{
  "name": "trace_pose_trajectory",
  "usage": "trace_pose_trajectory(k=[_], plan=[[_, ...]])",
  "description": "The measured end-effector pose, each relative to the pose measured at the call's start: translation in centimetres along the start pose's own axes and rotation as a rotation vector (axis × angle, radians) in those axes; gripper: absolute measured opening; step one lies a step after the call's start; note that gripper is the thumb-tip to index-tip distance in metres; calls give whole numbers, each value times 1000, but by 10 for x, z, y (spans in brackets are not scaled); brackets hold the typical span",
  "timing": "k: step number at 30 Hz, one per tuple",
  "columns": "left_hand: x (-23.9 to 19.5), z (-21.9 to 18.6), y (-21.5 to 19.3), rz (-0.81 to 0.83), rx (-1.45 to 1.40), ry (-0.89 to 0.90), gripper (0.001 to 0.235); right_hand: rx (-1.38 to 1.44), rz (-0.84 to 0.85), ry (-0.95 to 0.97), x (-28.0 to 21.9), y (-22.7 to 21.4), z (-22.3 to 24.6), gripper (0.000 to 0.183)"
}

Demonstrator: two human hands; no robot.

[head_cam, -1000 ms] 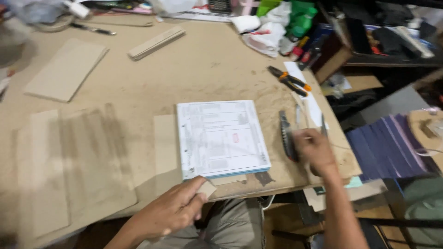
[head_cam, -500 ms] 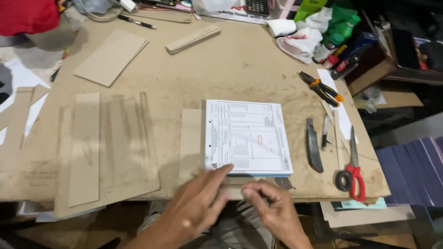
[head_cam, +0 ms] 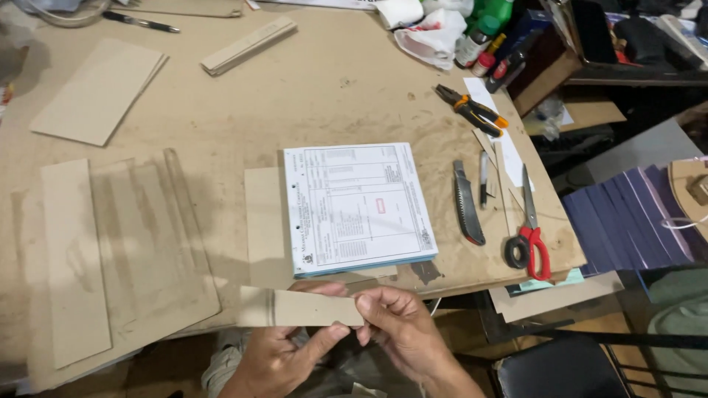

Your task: Measuring, marking, and cutting cardboard strips using a pen, scissors, and a utility knife on a workbench.

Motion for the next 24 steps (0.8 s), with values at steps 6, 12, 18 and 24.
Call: trace_pose_trajectory(k=[6, 12, 18, 24], plan=[[11, 6, -67, -101, 631, -619, 55, -2223, -656, -812, 54, -154, 108, 69], [43, -15, -110, -300, 48, 75, 20, -1724, -900, -14, 115, -247, 209, 56], [39, -14, -105, -198, -163, -84, 40, -1665, -906, 106, 123, -217, 217, 67], [38, -28, -108, -144, -10, -26, 28, -1842, -1092, -831, 102, -229, 242, 38]])
Point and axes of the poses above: each hand's wrist, its own x-axis towards the middle knuckle, its own y-axis out of the palm, z = x × y, the point moved 10 cm from there along x, towards the middle knuckle, and after that the axes turned 4 degrees about -x, right-handed, at the moved point
